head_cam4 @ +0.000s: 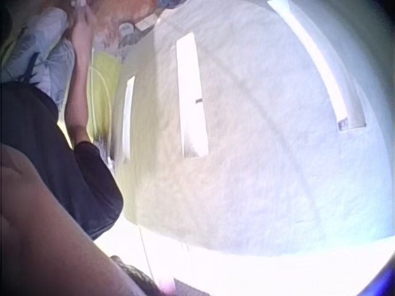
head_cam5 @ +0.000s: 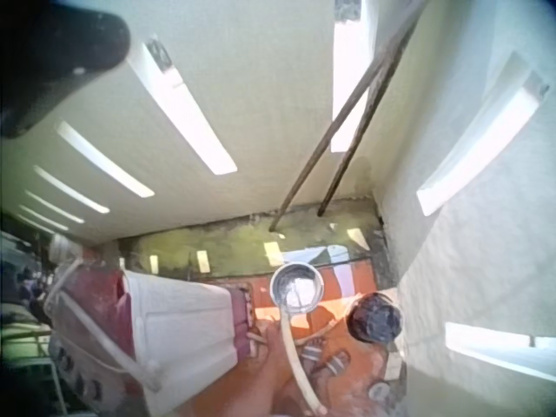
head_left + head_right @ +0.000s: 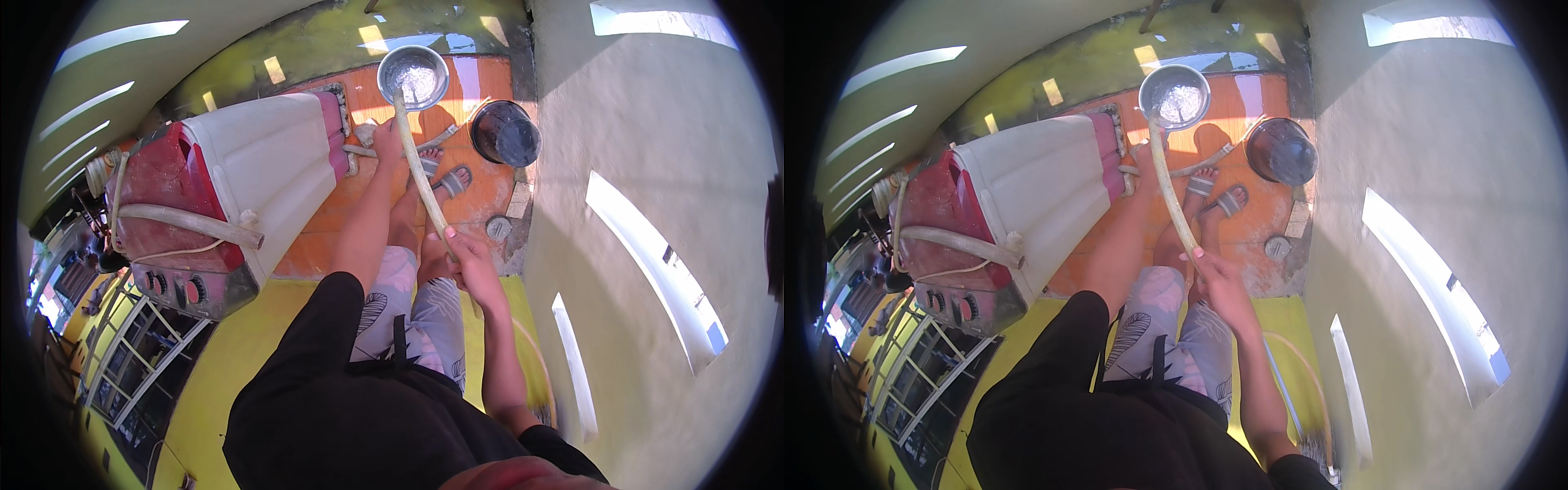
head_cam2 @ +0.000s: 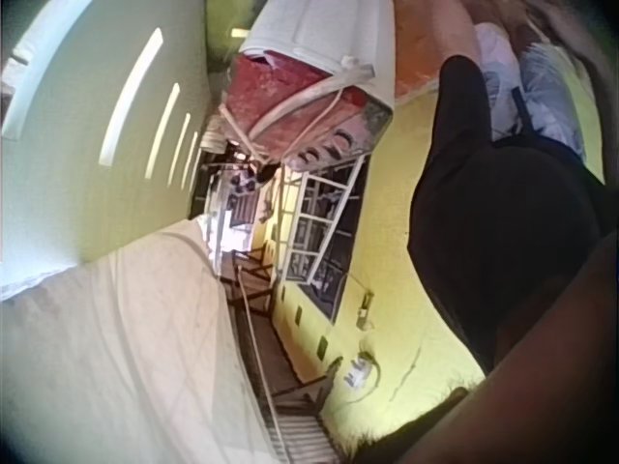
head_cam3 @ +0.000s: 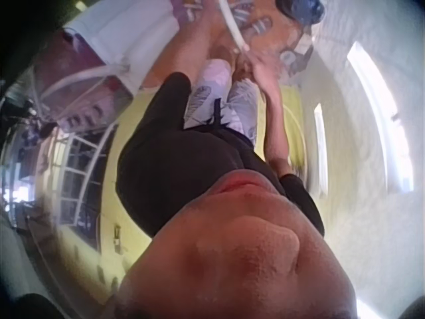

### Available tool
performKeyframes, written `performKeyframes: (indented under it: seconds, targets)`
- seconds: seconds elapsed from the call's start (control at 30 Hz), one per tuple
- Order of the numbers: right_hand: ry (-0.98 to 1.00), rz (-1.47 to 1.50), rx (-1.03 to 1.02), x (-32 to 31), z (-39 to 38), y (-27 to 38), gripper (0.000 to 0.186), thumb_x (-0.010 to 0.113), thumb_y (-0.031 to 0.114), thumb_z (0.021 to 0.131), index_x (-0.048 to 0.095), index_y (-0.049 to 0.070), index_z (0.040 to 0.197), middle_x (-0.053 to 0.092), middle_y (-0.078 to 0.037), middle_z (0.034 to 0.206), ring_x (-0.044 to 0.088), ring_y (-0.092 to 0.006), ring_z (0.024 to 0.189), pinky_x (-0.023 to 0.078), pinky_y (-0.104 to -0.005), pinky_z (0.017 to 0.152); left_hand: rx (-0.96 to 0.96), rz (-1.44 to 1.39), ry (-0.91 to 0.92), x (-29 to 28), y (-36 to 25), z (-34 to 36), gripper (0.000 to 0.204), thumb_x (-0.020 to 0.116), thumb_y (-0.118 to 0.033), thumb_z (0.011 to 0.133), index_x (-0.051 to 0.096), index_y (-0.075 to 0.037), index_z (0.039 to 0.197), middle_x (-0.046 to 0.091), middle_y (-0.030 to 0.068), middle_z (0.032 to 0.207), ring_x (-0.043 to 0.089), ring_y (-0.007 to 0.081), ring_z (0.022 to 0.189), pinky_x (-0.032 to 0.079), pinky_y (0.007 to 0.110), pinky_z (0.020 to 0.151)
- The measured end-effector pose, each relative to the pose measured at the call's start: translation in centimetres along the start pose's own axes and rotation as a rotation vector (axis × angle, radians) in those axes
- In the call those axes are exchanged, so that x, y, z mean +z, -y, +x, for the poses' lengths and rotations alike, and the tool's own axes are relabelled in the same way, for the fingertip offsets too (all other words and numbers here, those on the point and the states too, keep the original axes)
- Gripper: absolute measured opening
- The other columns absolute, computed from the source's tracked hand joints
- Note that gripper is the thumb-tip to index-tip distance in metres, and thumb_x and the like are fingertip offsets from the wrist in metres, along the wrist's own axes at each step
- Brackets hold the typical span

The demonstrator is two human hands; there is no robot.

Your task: The person moves a ladder, fills a metal cup with water from a hose, and then sits on the floor to mix paint in a green bucket using a wooden stick. The person adds water to the paint and stirs it thoroughly.

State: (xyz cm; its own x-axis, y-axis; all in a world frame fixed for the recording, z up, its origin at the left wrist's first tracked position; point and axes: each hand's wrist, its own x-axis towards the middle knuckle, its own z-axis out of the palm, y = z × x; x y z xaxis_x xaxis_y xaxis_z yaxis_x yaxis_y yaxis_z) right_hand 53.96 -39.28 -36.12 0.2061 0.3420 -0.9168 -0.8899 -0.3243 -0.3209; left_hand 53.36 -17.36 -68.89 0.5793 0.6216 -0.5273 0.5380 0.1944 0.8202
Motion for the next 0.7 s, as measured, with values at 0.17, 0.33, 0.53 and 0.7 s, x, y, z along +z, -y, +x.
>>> performKeyframes:
  seconds: [0.17, 0.33, 0.53, 0.7]
  targets:
    - [0.01, 0.001, 0.002, -0.1, -0.2, 0.2, 0.045, 0.048, 0.042, 0.101, 0.068, 0.003, 0.111, 0.033, 0.008, 0.057, 0.03, -0.0038, 0.05, 0.022, -0.0234, 0.047, -0.001, 0.053, -0.006, -0.2, 0.2, -0.1, 0.039, 0.06, -0.034, 0.09, 0.069, 0.003, 0.082, 0.061, 0.0056, 0.06, 0.056, 0.0114, 0.058, 0.042, 0.033, 0.054]
    - [0.013, -0.011, -0.047, 0.0, -0.1, -0.1, 0.046, 0.048, 0.044, 0.1, 0.066, 0.003, 0.11, 0.035, 0.008, 0.054, 0.027, -0.0023, 0.042, 0.02, -0.0217, 0.038, -0.005, 0.092, 0.002, -0.3, 0.8, 0.1, 0.038, 0.06, -0.033, 0.09, 0.069, 0.003, 0.083, 0.061, 0.0052, 0.06, 0.056, 0.0111, 0.058, 0.042, 0.033, 0.054]
    - [0.008, -0.001, -0.028, 0.1, -0.4, 0.0, 0.045, 0.047, 0.043, 0.101, 0.067, 0.003, 0.109, 0.034, 0.008, 0.054, 0.026, -0.002, 0.042, 0.019, -0.0218, 0.038, -0.038, 0.018, -0.004, 0.0, 1.5, 0.5, 0.032, 0.058, -0.027, 0.091, 0.069, 0.003, 0.085, 0.061, 0.0044, 0.062, 0.055, 0.01, 0.058, 0.041, 0.032, 0.054]
    - [0.014, -0.014, -0.045, 0.3, -0.8, 0.2, 0.044, 0.046, 0.041, 0.101, 0.067, 0.003, 0.109, 0.034, 0.008, 0.054, 0.026, -0.0018, 0.042, 0.019, -0.0218, 0.039, -0.007, -0.009, -0.035, 0.0, 1.3, 0.3, 0.031, 0.056, -0.024, 0.091, 0.068, 0.003, 0.084, 0.061, 0.005, 0.061, 0.056, 0.0111, 0.056, 0.042, 0.033, 0.053]
